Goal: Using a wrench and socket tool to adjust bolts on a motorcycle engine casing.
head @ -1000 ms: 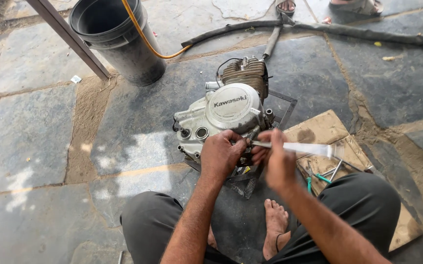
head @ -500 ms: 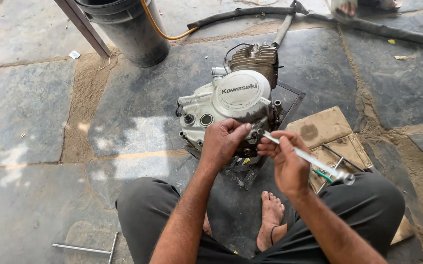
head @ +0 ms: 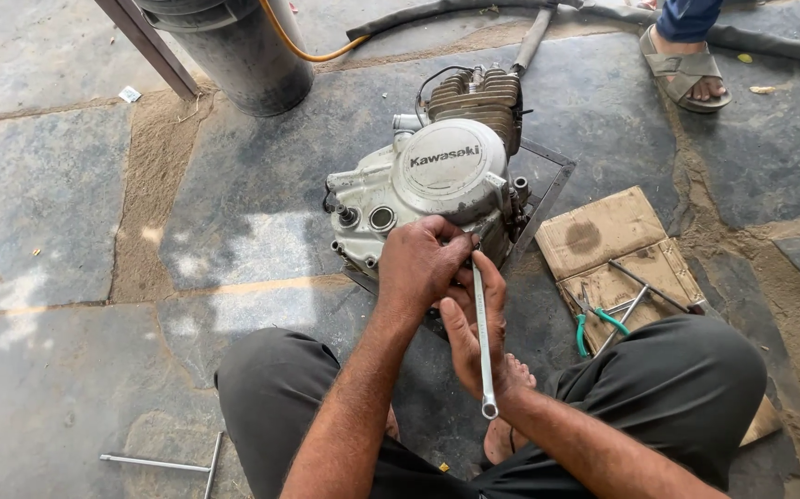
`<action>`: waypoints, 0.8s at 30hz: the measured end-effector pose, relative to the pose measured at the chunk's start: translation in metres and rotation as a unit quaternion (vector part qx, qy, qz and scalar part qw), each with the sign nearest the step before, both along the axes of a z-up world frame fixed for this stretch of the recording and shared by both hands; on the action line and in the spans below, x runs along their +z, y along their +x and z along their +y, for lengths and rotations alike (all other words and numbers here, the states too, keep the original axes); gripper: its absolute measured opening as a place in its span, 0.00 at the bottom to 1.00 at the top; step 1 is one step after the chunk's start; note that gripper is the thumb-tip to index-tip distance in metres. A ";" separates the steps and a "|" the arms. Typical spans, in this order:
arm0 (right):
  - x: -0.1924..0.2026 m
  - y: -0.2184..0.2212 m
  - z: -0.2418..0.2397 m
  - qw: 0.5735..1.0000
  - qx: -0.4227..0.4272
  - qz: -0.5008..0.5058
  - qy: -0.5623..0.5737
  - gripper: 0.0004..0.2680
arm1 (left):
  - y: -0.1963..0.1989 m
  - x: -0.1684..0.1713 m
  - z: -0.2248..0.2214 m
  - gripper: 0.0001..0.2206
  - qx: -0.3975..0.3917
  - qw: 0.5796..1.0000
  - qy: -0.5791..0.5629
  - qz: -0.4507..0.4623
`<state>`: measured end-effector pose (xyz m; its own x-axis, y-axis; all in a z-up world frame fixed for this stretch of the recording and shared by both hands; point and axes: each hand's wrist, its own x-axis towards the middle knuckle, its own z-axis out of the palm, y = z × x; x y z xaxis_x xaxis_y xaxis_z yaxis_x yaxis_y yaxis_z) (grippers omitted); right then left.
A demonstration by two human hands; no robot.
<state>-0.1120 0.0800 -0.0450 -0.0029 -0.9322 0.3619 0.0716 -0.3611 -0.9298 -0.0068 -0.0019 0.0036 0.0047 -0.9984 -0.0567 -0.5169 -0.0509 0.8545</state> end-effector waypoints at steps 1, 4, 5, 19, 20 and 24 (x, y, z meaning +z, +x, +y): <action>-0.004 -0.005 -0.007 1.000 -0.001 0.000 0.001 0.19 | 0.000 -0.003 0.000 0.12 -0.001 1.000 0.001 0.000; -0.006 -0.031 -0.038 0.997 -0.010 -0.071 0.035 0.16 | 0.001 -0.008 -0.002 0.12 -0.004 0.999 -0.041 -0.034; -0.002 -0.046 -0.055 0.984 -0.041 -0.121 0.124 0.13 | 0.002 -0.007 -0.003 0.13 -0.008 0.998 -0.049 -0.033; -0.004 -0.072 -0.048 0.962 0.078 -0.226 0.134 0.12 | 0.013 -0.007 0.000 0.18 -0.020 0.998 -0.007 0.062; -0.010 -0.067 -0.038 0.967 0.073 -0.209 0.129 0.12 | 0.012 -0.010 -0.001 0.18 -0.020 0.998 -0.029 0.050; -0.003 -0.035 -0.006 0.985 0.041 -0.136 0.098 0.14 | 0.010 -0.013 -0.001 0.15 -0.019 0.998 -0.061 0.028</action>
